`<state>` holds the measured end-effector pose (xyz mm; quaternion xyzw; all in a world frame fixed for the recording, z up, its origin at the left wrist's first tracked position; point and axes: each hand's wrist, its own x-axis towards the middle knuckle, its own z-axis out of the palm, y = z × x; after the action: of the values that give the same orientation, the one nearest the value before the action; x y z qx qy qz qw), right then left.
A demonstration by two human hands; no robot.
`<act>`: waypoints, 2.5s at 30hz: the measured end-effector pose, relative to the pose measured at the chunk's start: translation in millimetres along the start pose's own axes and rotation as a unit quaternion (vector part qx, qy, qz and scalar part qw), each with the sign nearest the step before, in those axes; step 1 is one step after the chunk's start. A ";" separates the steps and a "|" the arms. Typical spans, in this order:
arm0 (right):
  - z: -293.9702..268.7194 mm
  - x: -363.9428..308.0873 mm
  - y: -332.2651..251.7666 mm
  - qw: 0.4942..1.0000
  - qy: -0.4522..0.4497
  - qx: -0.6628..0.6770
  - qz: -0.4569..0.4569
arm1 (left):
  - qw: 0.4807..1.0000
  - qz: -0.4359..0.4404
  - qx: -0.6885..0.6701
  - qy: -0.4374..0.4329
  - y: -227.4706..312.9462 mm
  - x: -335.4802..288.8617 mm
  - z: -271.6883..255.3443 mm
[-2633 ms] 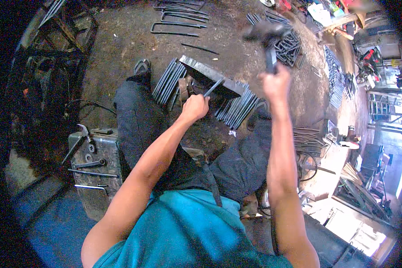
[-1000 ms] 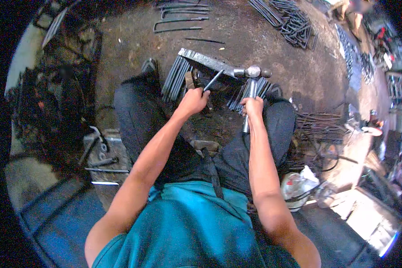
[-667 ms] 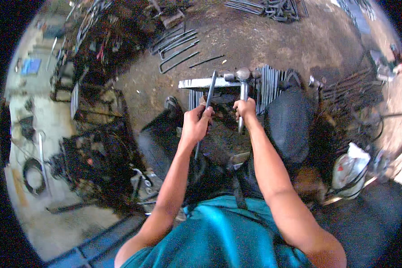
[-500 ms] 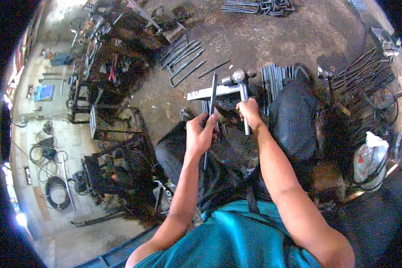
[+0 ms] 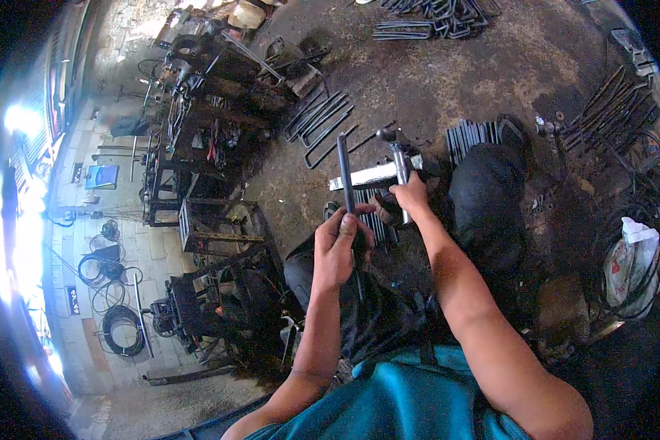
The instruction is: Hammering a metal rod against a jig to bend it.
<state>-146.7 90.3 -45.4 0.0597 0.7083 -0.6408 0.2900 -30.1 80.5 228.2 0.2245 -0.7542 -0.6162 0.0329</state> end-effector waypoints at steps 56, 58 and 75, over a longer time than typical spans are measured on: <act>-37.2 -51.6 -1.7 0.978 -0.049 -0.201 0.023 | 0.755 -0.167 -0.599 -0.207 -56.6 13.9 -29.7; -40.1 -61.2 -21.7 0.974 -0.056 -0.217 0.029 | 0.763 -0.167 -0.596 -0.187 -57.5 12.9 -30.2; -49.7 -30.6 -21.4 0.980 0.043 -0.122 -0.152 | 0.834 -0.032 -0.548 0.059 -63.0 24.4 -32.4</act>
<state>-147.9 142.3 -11.3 -0.0571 0.7937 -0.5831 0.1634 -22.6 32.8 170.9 0.2291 -0.2819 -0.9150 0.1753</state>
